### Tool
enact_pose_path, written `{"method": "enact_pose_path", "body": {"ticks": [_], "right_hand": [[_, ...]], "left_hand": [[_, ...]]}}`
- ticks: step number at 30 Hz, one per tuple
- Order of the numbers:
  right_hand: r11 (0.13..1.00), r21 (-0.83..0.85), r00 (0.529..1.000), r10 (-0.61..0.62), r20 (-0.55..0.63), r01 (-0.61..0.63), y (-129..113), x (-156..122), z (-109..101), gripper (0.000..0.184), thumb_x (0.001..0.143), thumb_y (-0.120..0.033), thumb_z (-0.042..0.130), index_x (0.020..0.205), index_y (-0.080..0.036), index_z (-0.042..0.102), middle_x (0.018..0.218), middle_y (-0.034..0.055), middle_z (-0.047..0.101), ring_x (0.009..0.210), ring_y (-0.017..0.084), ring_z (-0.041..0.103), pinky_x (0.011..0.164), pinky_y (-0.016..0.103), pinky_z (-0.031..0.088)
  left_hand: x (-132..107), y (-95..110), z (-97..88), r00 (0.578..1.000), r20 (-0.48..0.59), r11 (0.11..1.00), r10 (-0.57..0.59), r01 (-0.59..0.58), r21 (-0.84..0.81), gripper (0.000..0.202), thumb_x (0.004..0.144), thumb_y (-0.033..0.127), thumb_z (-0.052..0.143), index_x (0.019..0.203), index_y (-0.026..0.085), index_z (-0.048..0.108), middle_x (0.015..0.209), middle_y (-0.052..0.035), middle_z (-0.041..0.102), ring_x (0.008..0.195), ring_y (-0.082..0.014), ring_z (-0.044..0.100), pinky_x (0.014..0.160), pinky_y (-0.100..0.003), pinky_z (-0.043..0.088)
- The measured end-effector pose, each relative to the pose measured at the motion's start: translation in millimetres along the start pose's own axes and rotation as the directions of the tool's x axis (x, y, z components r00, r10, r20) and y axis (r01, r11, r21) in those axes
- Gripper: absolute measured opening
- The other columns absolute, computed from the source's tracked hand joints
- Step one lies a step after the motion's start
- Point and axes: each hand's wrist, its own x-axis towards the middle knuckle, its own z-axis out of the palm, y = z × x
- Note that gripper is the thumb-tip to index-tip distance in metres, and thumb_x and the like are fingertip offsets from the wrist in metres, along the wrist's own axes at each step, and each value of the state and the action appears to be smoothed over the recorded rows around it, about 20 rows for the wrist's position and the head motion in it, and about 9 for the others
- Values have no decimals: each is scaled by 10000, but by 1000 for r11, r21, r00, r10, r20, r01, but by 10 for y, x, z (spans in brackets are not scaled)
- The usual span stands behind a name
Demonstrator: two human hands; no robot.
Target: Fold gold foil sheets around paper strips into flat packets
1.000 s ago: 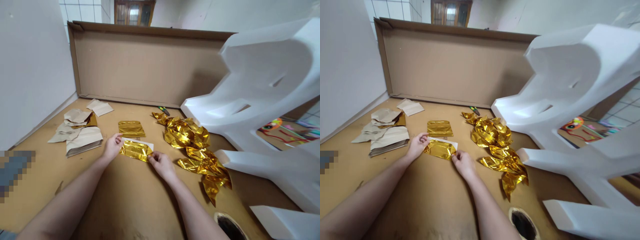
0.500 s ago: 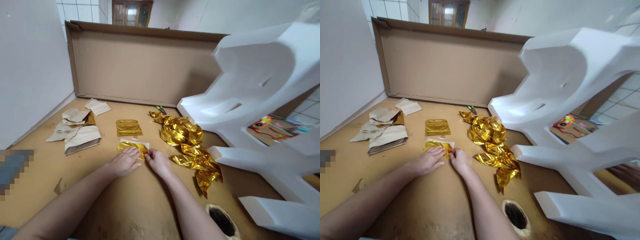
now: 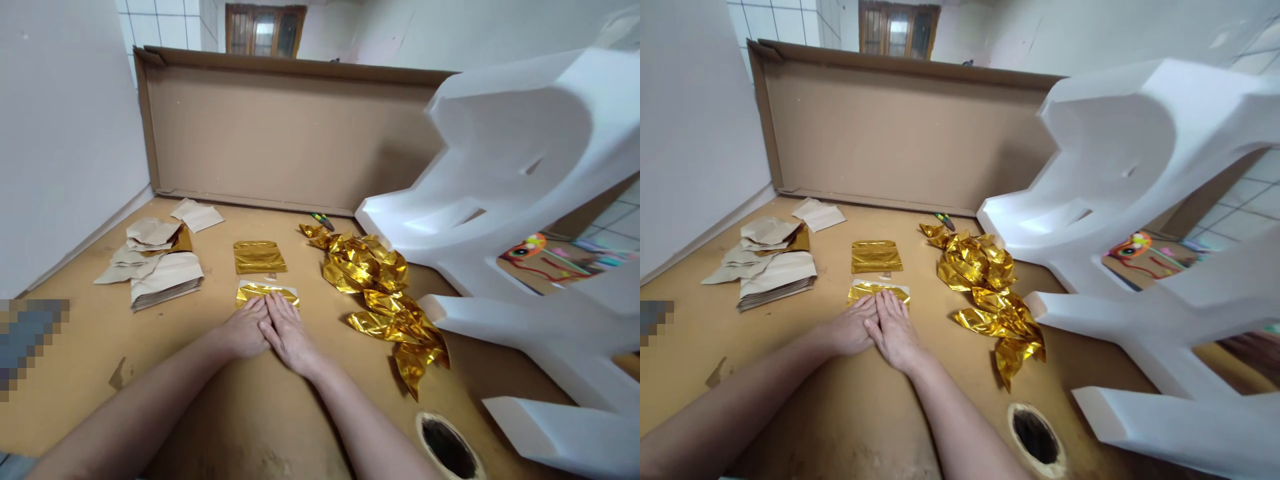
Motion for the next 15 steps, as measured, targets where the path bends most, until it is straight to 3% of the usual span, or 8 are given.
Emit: {"method": "enact_pose_path", "body": {"ticks": [6, 15], "right_hand": [[997, -36, 997, 70, 12, -70, 100, -8, 17, 782, 873, -602, 157, 1430, -52, 144, 1490, 165, 153, 1376, 250, 73, 1104, 461, 142], [984, -155, 996, 89, 26, -84, 67, -13, 3, 775, 879, -587, 112, 1405, -31, 237, 1471, 191, 192, 1370, 258, 115, 1097, 466, 159]], "left_hand": [[-9, -4, -5, 1000, -12, 1000, -2, 3, 27, 659, 874, 408, 371, 1429, 134, 146, 1480, -121, 219, 1362, -240, 187, 1110, -396, 167], [-62, -145, -85, 990, 60, 988, -126, 119, 101, 753, 859, 551, 318, 1381, 13, 242, 1463, -219, 169, 1364, -296, 128, 1096, -423, 163]]}}
